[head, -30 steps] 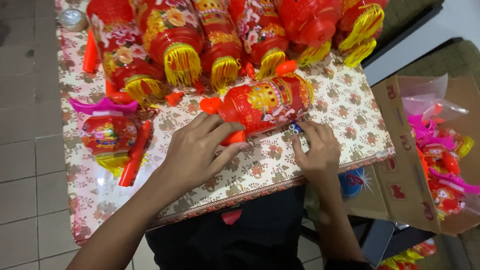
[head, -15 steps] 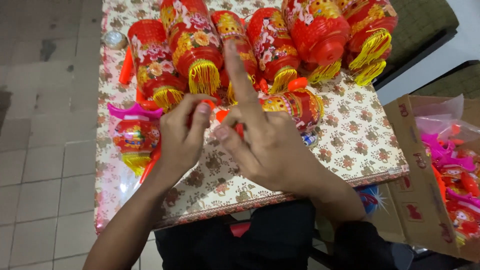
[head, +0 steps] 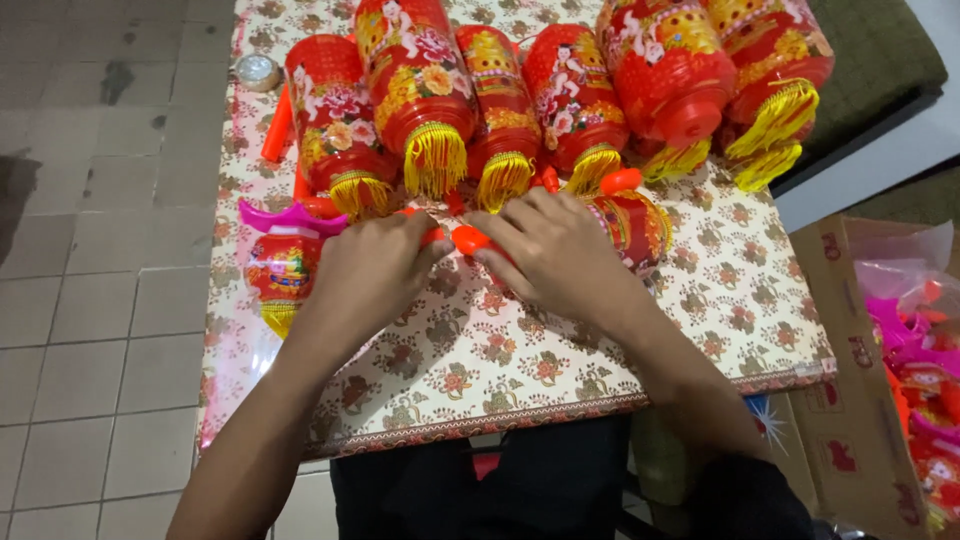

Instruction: The person attaches a handle and a base cap to decorative lanterns. They insert a red handle through the top of the lantern body and secure an orange cap onto the bottom connector.

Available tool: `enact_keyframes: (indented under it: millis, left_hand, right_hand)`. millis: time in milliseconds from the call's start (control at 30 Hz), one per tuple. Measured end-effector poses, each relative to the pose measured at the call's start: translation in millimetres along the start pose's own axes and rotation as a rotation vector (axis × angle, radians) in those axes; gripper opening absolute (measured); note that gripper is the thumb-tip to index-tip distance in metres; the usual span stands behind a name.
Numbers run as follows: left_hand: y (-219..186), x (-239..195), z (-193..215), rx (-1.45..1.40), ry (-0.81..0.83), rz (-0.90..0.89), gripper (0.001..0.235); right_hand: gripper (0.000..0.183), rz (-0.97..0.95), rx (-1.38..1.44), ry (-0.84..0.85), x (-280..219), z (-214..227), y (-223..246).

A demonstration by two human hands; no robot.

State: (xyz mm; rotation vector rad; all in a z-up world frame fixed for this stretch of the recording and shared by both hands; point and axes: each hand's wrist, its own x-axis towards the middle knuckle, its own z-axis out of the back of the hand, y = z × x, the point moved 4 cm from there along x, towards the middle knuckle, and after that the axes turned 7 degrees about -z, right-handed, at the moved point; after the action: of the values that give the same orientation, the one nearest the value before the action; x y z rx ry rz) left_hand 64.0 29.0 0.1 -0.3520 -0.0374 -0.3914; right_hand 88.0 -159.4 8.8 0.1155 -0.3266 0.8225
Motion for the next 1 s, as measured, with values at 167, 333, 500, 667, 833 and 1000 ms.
enact_keyframes:
  millis: [167,333,500,667,833,1000]
  left_hand:
    - [-6.8,6.3,8.5,0.089,-0.142,-0.11,0.035]
    - [-1.7,6.3,-1.4,0.114,-0.199,-0.093,0.038]
    - [-8.1,6.4,6.7,0.217,-0.198,-0.111,0.035]
    - [1.8,4.8,-19.1,0.233,-0.039,-0.074,0.034]
    - [-8.7,4.6,-10.6,0.211,0.068,-0.056,0.031]
    - [-9.7,9.7,-8.7,0.089,-0.078,-0.08,0.039]
  right_hand:
    - [0.043,0.04,-0.218,-0.175,-5.8,-12.9,0.9]
    - [0.05,0.042,-0.19,-0.139,-10.6,-18.2,14.4]
    - [0.037,0.003,-0.264,0.035,-4.8,-14.7,29.2]
    - [0.033,-0.005,-0.303,0.006,-11.0,-15.6,29.8]
    - [0.026,0.002,-0.292,-0.035,-15.0,-28.5,25.5]
    - [0.02,-0.003,-0.306,-0.21,-14.4,-19.9,19.6]
